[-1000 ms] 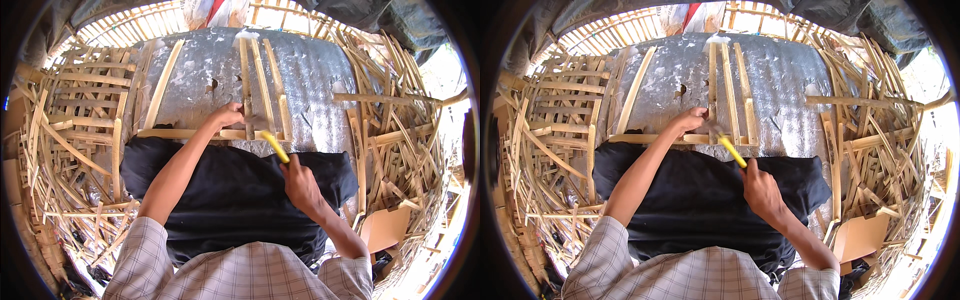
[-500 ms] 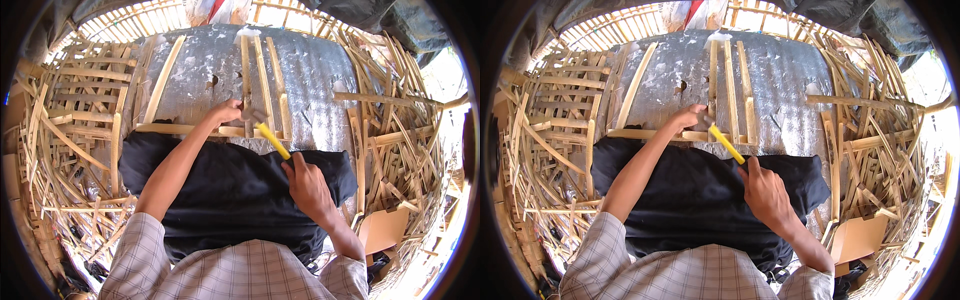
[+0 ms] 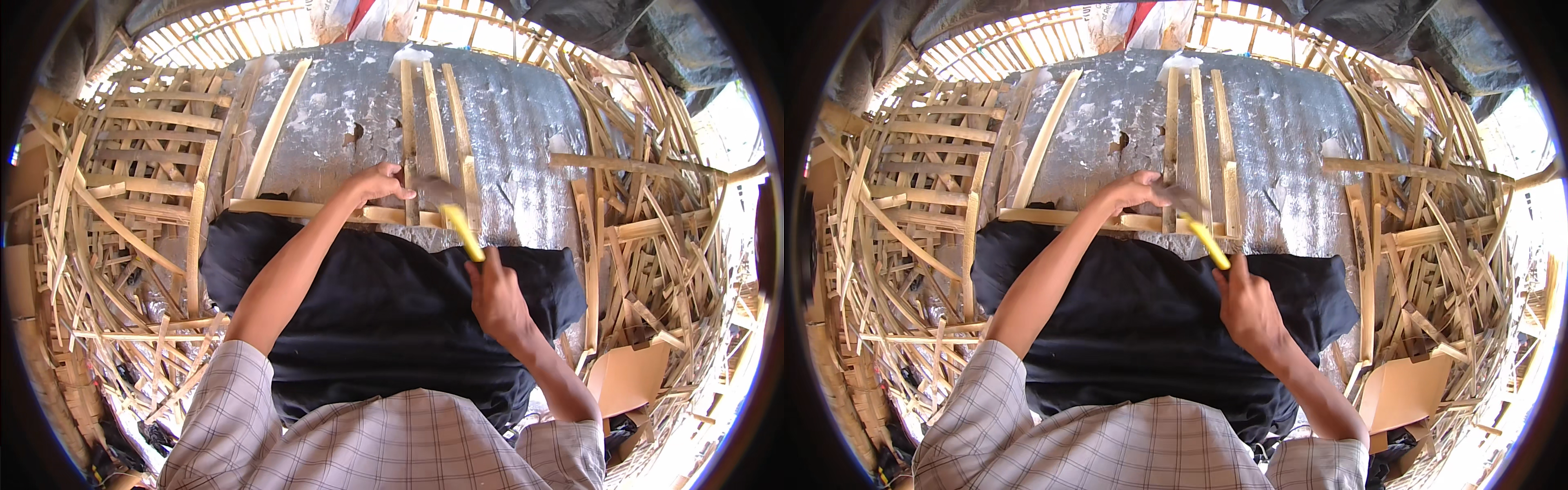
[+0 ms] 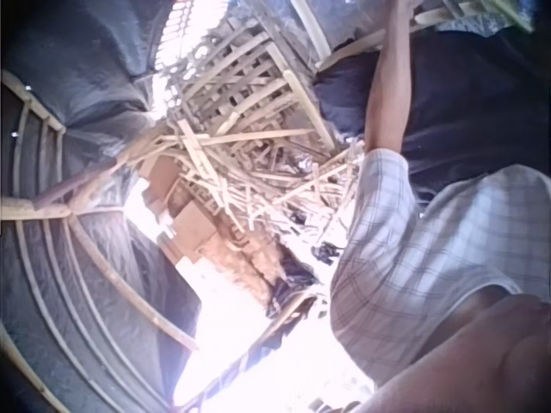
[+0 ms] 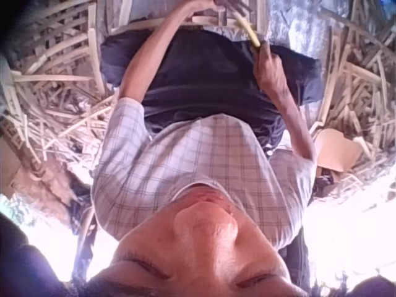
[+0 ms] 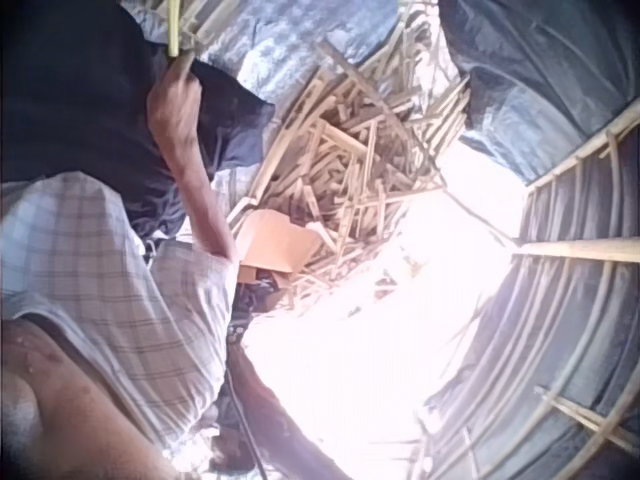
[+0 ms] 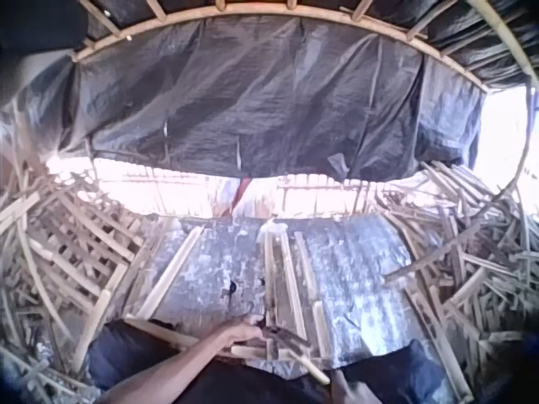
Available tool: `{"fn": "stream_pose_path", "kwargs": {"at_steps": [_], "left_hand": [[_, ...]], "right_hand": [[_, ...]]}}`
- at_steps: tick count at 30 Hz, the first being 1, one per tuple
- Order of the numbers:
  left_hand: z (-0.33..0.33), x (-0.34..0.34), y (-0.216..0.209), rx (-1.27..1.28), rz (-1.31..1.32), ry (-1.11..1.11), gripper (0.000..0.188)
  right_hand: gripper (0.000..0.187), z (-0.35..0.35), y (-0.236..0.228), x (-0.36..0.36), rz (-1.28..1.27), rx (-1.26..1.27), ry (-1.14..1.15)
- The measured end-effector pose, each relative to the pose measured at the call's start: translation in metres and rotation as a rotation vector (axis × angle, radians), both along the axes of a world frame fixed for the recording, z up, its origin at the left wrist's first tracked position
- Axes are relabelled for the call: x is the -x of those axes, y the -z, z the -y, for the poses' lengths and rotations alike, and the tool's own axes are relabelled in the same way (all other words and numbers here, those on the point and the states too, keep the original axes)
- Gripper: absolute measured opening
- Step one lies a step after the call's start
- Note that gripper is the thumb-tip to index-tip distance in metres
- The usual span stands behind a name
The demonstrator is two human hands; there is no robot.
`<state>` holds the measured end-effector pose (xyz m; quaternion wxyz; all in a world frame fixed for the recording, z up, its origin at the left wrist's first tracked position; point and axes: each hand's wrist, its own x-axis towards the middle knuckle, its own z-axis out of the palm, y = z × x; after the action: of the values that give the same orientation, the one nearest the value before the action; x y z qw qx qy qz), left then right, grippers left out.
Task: The person nails thin bamboo strips onto a wooden frame using a hammer, positioning the strips and driving nails into them.
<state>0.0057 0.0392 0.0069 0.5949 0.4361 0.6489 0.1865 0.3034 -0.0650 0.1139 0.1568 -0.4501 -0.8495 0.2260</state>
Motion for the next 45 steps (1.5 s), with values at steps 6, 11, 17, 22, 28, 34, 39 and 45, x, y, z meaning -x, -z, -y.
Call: {"fn": "stream_pose_path", "kwargs": {"at_steps": [6,11,17,22,28,34,39,45], "left_hand": [[-0.001,0.015,0.026,0.0,0.018,0.063,0.103],[0.0,0.004,0.005,0.002,-0.047,0.087,0.103],[-0.012,0.019,0.065,-0.188,-0.109,0.051,0.033],[-0.007,0.013,0.054,-0.1,-0.117,0.023,0.066],[0.002,0.006,0.019,-0.026,-0.028,0.044,0.096],[0.0,0.02,0.033,-0.082,-0.065,0.084,0.101],[-0.006,0.01,0.041,-0.062,0.028,0.096,0.102],[-0.002,0.014,0.035,-0.044,0.028,0.06,0.109]], "right_hand": [[0.025,-0.002,-0.03,0.017,0.017,-0.046,-0.012],[0.024,0.005,0.008,-0.001,0.265,0.046,-0.015],[0.023,0.011,-0.014,0.013,0.047,-0.005,-0.012],[0.023,0.009,0.006,0.0,0.258,-0.036,-0.109],[0.025,0.005,-0.005,0.011,0.042,0.11,0.025],[0.029,-0.003,-0.012,0.003,0.226,-0.045,-0.129],[0.025,0.008,0.007,0.008,-0.063,0.029,0.073],[0.023,-0.005,-0.01,0.007,0.039,0.026,-0.057]]}}
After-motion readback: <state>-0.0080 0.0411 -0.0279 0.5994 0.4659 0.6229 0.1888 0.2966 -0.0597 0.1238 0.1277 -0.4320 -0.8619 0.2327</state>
